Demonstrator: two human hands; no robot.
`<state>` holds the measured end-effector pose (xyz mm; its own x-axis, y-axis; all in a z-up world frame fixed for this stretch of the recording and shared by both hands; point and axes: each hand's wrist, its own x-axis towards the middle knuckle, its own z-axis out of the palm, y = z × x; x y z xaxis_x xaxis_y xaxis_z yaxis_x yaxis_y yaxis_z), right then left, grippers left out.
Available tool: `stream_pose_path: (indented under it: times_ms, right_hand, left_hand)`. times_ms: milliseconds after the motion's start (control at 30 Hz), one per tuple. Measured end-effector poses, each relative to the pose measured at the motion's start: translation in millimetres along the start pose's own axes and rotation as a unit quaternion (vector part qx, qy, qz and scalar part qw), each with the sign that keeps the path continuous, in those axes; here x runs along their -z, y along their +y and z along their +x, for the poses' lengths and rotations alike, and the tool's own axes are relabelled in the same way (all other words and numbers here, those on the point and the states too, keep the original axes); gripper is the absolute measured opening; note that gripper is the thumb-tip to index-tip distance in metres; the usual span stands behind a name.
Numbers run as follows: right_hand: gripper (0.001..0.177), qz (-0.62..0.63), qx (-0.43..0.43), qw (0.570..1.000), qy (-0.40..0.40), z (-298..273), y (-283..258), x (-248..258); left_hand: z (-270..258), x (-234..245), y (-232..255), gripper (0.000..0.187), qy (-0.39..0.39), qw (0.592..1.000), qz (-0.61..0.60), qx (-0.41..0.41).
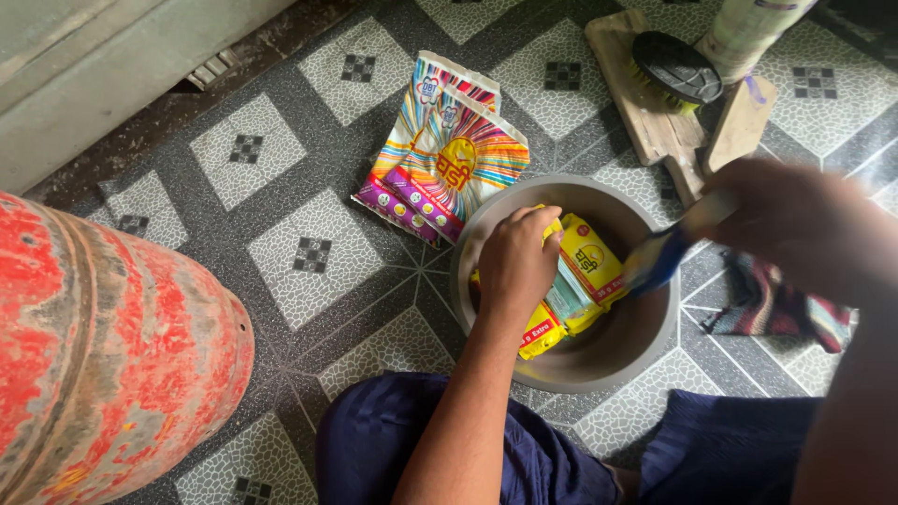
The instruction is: The person scrubs the inside and outside of a metal bowl with a cloth, then places several packaged items into the bowl. The person handles soap bars, a brush, and a plastic bottle, arranging them inside the bowl.
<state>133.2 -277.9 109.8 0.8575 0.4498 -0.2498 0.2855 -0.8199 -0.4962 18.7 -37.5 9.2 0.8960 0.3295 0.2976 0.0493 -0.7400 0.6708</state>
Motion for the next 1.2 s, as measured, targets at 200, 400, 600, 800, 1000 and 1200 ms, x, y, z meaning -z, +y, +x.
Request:
stream_pose_path:
  times_ms: [200, 400, 600, 800, 1000, 1200]
  right_hand:
    - [0.025, -0.075, 0.007, 0.973, -0.217, -9.3, -64.9, -22.3]
    - [0.029, -0.106, -0.036, 0.958, -0.265, -0.7, -31.2, -45.1]
    - [0.034, -0.122, 0.027, 0.964, -0.234, 11.9, 1.6, -78.3]
    - [0.045, -0.154, 0.023, 0.950, -0.271, 13.9, -7.5, -80.7]
    - [0.030, -0.196, -0.050, 0.953, -0.226, 1.2, -32.1, -63.1]
    - [0.032, -0.169, -0.045, 0.957, -0.230, 2.7, -35.3, -52.8]
  left_hand:
    - [-1.1, -13.9, -6.4, 0.027, -0.033, 0.997, -0.060, -0.019]
    - [-1.9, -17.6, -13.9, 0.028, -0.041, 0.998, -0.051, 0.003]
    - [-1.0, -22.9, -13.0, 0.029, -0.076, 0.995, -0.060, 0.018]
    - [6.3, -9.2, -11.7, 0.030, -0.056, 0.997, -0.057, 0.018]
    - [19.7, 33.8, -29.9, 0.032, -0.012, 0.993, -0.086, 0.076]
    - [21.1, 63.8, -79.0, 0.033, 0.115, 0.980, -0.098, 0.129]
